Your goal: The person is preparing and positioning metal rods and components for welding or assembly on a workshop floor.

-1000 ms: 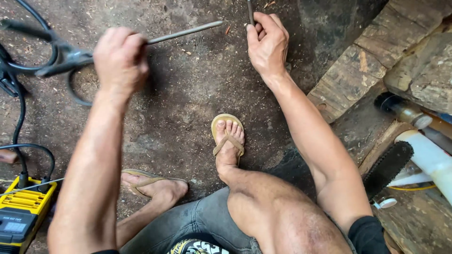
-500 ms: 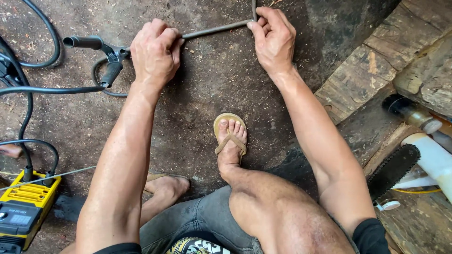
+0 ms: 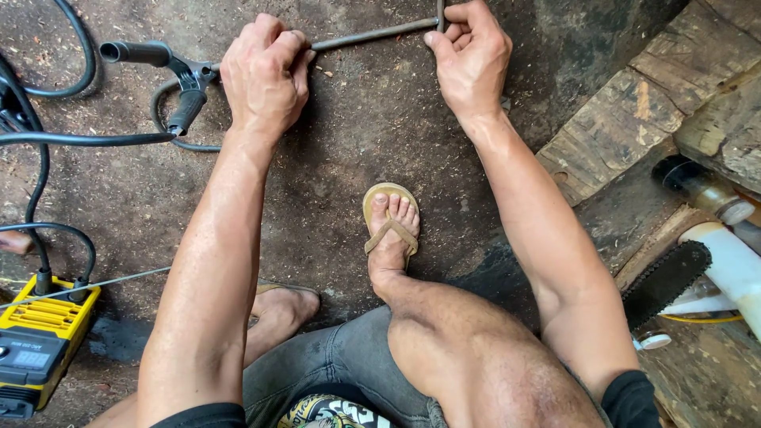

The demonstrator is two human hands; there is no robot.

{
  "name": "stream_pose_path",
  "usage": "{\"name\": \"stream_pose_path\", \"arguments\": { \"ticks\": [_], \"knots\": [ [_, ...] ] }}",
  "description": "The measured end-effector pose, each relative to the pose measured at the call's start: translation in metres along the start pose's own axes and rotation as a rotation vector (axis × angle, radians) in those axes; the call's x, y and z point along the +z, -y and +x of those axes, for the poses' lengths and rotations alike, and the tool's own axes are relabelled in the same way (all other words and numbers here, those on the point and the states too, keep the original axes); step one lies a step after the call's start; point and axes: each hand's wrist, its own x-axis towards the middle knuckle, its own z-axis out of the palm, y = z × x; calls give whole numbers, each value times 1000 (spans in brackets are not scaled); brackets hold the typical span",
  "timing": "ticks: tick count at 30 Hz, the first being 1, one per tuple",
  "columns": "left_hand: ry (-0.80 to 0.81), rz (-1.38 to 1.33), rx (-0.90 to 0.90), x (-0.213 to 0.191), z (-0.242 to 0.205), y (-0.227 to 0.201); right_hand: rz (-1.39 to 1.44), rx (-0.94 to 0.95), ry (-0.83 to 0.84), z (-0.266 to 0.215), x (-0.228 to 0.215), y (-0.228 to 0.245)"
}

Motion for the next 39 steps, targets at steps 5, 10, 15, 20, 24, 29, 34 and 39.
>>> {"name": "stream_pose_path", "arguments": {
  "ticks": [5, 10, 15, 20, 24, 29, 34, 39],
  "knots": [
    [1, 3, -4, 1, -1, -1, 90, 50, -16, 3, 3, -4],
    [5, -17, -26, -2, 2, -5, 97, 33, 8, 3, -3, 5],
    [11, -35, -33, -5, 3, -7, 118, 47, 44, 2, -9, -12],
    [12, -30, -13, -3, 4, -8, 76, 81, 63, 12, -17, -11],
    [-2, -23, -9, 4, 3, -7, 80, 126, 124, 25, -23, -3],
    [4, -21, -32, 5, 3, -6, 22, 157, 157, 33, -23, -2],
    [3, 8, -33, 5, 0, -4, -18, 310, 203, 36, -19, -5],
    [-9, -36, -44, 5, 0, -7, 6, 295, 193, 34, -18, -6]
  ]
}}
